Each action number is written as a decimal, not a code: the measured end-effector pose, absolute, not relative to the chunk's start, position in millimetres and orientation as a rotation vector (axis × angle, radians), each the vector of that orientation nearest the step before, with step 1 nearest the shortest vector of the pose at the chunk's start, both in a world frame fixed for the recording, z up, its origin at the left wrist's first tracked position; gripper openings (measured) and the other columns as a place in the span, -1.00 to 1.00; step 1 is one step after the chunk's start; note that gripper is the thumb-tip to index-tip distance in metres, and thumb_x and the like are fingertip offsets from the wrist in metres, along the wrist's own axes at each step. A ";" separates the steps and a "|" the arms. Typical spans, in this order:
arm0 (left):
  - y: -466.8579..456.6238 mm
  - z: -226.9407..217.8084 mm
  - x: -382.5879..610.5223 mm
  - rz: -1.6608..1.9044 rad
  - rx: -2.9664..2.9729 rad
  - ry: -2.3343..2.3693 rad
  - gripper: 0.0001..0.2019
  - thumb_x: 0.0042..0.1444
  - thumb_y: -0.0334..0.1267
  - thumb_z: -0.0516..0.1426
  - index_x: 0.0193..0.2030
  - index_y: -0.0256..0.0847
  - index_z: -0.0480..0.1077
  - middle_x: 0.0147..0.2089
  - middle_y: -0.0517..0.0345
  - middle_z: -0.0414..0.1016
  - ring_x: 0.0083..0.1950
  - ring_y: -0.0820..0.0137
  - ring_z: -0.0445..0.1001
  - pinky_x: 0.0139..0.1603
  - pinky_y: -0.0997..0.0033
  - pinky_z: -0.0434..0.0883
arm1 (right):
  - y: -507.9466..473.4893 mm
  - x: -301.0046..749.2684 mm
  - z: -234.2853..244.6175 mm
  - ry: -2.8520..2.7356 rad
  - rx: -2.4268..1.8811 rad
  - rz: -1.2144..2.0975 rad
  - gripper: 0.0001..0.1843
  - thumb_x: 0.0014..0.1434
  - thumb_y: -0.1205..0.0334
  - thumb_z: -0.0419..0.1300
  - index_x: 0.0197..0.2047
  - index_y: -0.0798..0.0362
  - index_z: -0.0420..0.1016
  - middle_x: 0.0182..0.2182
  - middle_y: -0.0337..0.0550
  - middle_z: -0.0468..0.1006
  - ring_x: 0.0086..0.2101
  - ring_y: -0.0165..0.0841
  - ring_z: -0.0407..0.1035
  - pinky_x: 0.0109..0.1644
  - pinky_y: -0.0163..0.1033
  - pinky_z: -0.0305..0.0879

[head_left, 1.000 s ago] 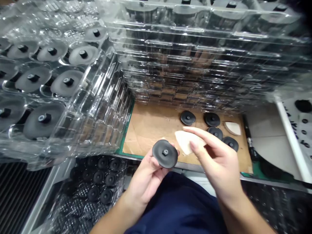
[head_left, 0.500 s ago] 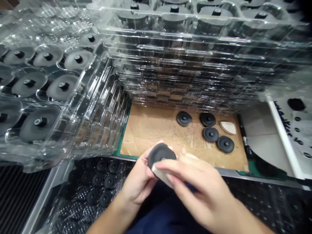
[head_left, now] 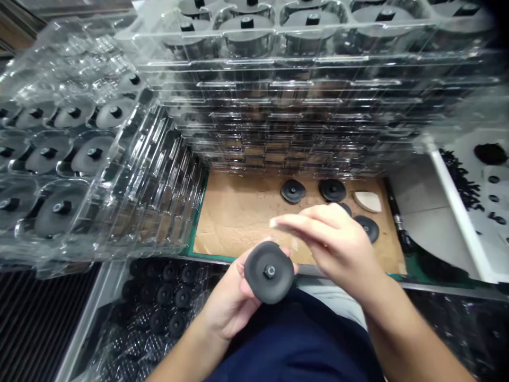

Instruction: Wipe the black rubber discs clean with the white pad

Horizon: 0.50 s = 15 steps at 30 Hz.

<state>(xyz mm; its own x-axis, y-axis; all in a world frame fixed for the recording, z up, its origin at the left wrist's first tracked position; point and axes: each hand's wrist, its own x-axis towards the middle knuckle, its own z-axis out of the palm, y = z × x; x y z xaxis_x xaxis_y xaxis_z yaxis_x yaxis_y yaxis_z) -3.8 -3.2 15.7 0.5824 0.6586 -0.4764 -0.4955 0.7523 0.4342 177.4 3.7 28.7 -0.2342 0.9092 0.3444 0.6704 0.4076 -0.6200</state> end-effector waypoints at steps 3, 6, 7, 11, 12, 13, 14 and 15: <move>-4.3 13.0 -4.6 0.682 0.220 0.604 -0.45 -0.35 -0.25 0.43 -0.10 -0.11 0.50 -0.11 0.13 0.59 -0.10 0.25 0.56 -0.06 0.39 0.42 | -15.0 191.8 -9.6 -1.826 -1.578 0.595 -0.71 0.29 0.33 0.01 -0.02 0.00 0.49 -0.24 -0.13 0.58 -0.25 -0.34 0.42 -0.16 -0.20 0.29; -5.1 10.5 -0.6 0.678 0.219 0.628 -0.49 -0.32 -0.28 0.42 -0.11 -0.14 0.50 -0.14 0.12 0.60 -0.12 0.26 0.57 -0.09 0.41 0.43 | -41.5 191.5 -49.5 -1.800 -1.587 0.767 -0.72 0.25 0.33 0.04 -0.08 0.01 0.53 -0.32 -0.14 0.60 -0.31 -0.33 0.47 -0.25 -0.24 0.37; -5.3 9.8 1.2 0.675 0.221 0.636 -0.50 -0.30 -0.30 0.41 -0.11 -0.14 0.50 -0.15 0.13 0.60 -0.13 0.28 0.57 -0.09 0.43 0.43 | -47.9 189.9 -59.2 -1.806 -1.591 0.779 -0.73 0.23 0.35 0.05 -0.11 0.01 0.55 -0.38 -0.16 0.61 -0.37 -0.34 0.47 -0.31 -0.25 0.37; -4.9 11.0 7.7 0.621 0.248 0.598 -0.52 -0.24 -0.29 0.39 -0.08 -0.17 0.49 -0.13 0.09 0.59 -0.10 0.29 0.56 -0.08 0.44 0.43 | -51.5 190.8 -54.1 -1.714 -1.651 0.769 -0.74 0.25 0.33 0.05 -0.14 0.05 0.55 -0.34 -0.14 0.62 -0.33 -0.32 0.50 -0.28 -0.25 0.40; -4.6 12.6 9.4 0.600 0.255 0.581 -0.52 -0.24 -0.27 0.39 -0.08 -0.17 0.49 -0.12 0.09 0.59 -0.10 0.28 0.56 -0.07 0.42 0.43 | -48.7 192.2 -40.9 -1.659 -1.671 0.750 -0.75 0.26 0.32 0.04 -0.10 0.06 0.53 -0.27 -0.12 0.62 -0.27 -0.33 0.50 -0.22 -0.25 0.40; -4.4 14.6 11.2 0.579 0.259 0.574 -0.51 -0.25 -0.27 0.39 -0.09 -0.17 0.49 -0.12 0.10 0.59 -0.11 0.27 0.56 -0.06 0.41 0.43 | -45.3 193.0 -24.5 -1.606 -1.668 0.719 -0.75 0.27 0.31 0.04 -0.06 0.04 0.50 -0.20 -0.11 0.60 -0.21 -0.33 0.48 -0.17 -0.25 0.39; -4.3 16.9 13.2 0.564 0.266 0.582 -0.51 -0.27 -0.29 0.40 -0.09 -0.17 0.50 -0.13 0.11 0.59 -0.12 0.29 0.56 -0.05 0.41 0.43 | -41.9 192.8 -6.5 -1.579 -1.642 0.683 -0.74 0.28 0.30 0.04 -0.02 0.02 0.46 -0.14 -0.12 0.59 -0.18 -0.35 0.47 -0.15 -0.26 0.37; -4.4 19.1 15.2 0.554 0.276 0.607 -0.50 -0.27 -0.30 0.40 -0.09 -0.18 0.50 -0.14 0.11 0.59 -0.13 0.30 0.56 -0.04 0.41 0.42 | -38.7 191.4 11.3 -1.573 -1.569 0.642 -0.74 0.28 0.32 0.05 0.00 -0.02 0.45 -0.15 -0.16 0.58 -0.20 -0.36 0.45 -0.15 -0.26 0.34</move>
